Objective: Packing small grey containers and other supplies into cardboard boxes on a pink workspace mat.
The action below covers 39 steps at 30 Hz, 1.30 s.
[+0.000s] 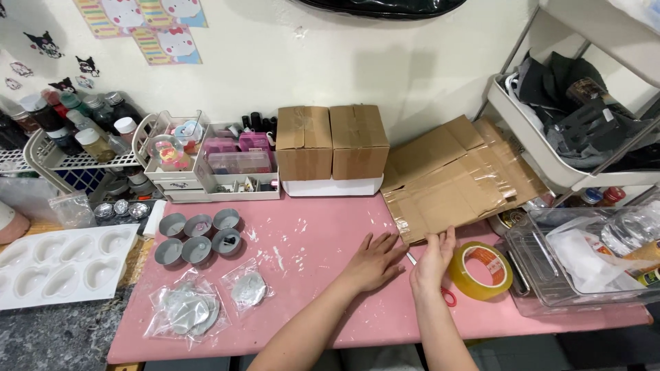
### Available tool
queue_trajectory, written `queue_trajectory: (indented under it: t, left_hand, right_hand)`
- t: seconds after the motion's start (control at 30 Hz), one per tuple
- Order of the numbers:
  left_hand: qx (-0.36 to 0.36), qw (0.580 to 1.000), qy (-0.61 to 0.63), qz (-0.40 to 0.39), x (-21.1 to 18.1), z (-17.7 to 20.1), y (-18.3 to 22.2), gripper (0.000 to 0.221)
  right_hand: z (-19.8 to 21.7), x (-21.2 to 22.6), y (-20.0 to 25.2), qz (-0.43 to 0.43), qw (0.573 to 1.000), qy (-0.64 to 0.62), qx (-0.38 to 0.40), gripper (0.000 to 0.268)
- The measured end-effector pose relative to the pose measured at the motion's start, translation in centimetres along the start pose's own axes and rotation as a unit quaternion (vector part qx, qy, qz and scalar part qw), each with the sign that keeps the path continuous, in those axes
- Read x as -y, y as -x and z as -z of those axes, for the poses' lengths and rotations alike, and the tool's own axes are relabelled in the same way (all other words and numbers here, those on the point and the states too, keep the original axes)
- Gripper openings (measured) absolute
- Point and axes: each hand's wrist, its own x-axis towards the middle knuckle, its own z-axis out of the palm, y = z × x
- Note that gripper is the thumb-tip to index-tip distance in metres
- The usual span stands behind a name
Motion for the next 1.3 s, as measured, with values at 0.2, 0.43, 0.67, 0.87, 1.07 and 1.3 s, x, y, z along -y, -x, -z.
queue_trajectory:
  t: [0.2, 0.43, 0.67, 0.87, 1.07, 1.3]
  left_hand:
    - [0.007, 0.999, 0.044, -0.001, 0.3, 0.3, 0.4, 0.065]
    - [-0.002, 0.995, 0.101, 0.002, -0.8, 2.3, 0.6, 0.068]
    - [-0.026, 0.991, 0.125, 0.029, -0.4, 2.6, 0.8, 0.067]
    - [-0.048, 0.977, 0.199, 0.067, -2.0, 4.7, 1.0, 0.068]
    - [-0.079, 0.931, 0.350, 0.068, -0.8, 3.7, 0.7, 0.066]
    - [-0.136, 0.874, 0.466, 0.037, -0.7, 6.1, 1.8, 0.066]
  right_hand:
    - [-2.0, 2.4, 0.0, 0.010, 0.999, 0.027, -0.046, 0.077]
    - [1.1, -2.0, -5.9, -0.065, 0.998, 0.015, -0.021, 0.064]
    - [-2.4, 2.0, -1.9, -0.043, 0.999, 0.028, 0.000, 0.019]
    - [-2.8, 3.4, 1.6, 0.216, 0.966, 0.137, 0.026, 0.019]
    - [-2.2, 2.2, 3.5, 0.320, 0.930, 0.180, 0.008, 0.024]
    - [-6.0, 8.0, 8.2, 0.584, 0.721, 0.236, 0.287, 0.034]
